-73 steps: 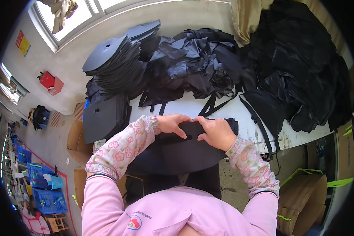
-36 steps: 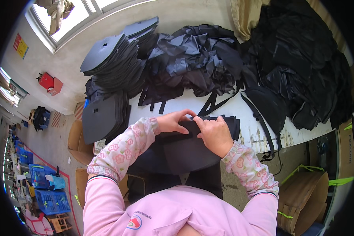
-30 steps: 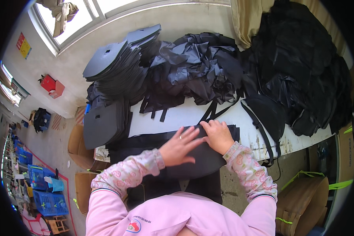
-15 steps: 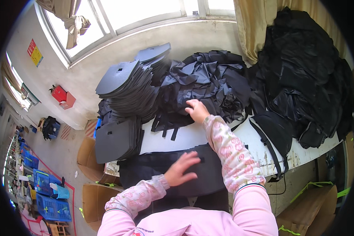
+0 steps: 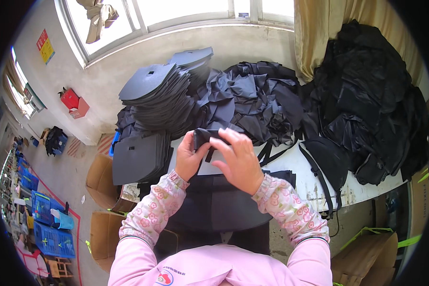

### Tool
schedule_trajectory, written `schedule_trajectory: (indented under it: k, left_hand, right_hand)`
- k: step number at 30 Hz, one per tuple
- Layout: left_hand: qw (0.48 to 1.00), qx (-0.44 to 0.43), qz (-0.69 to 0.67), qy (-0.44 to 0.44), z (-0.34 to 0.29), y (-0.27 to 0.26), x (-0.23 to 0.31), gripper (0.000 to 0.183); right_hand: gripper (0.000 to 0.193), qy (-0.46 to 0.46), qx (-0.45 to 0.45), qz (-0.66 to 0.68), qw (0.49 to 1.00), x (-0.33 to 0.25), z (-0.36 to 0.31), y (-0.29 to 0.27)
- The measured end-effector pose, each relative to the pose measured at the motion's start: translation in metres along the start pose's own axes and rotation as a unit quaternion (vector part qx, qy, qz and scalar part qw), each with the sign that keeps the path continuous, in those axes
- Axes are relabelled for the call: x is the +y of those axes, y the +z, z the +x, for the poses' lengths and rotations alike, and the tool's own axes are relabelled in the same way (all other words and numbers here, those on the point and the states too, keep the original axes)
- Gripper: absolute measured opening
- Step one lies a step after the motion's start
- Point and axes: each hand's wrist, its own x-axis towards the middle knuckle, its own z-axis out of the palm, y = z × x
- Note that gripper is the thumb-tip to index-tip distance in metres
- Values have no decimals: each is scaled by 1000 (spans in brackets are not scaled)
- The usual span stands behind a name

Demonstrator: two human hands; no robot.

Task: Manually folding and organizing black fabric or synthetic material panels in a factory setting.

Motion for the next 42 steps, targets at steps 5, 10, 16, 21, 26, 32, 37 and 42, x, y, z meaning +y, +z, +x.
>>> schedule_trajectory:
  k: [5,10,16,21,26,32,37,42]
  left_hand:
    - [986,-31,106,121,3,14,62,41]
    - [927,-27,278,249,22,-14,99,43]
    - [890,24,399,222,27,-46,103,35]
    - [888,87,405,199,10,-76,89,32]
    - [850,85,468,226,-30,-123,87,23]
    - [907,-61,413,-57,-107,-188,112,26]
    - [821,-245,415,-305,-110,-207,143,16]
    - [787,-285,441,-323,-92,-242,79,27]
  right_hand:
    - [35,-60,-1,-38,997,17,26,-16]
    - [19,-102,41,-13,994,-5,62,-62]
    - [11,-15,51,64,997,-26,67,-109]
    - [13,14,-108,117,987,-47,44,-145]
    - [15,40,-389,368,844,-55,1,-167]
    - [14,105,-544,544,630,-39,-45,-185]
    - [14,252,-506,440,698,-6,-61,-202]
    - [17,372,-408,222,803,41,-99,-139]
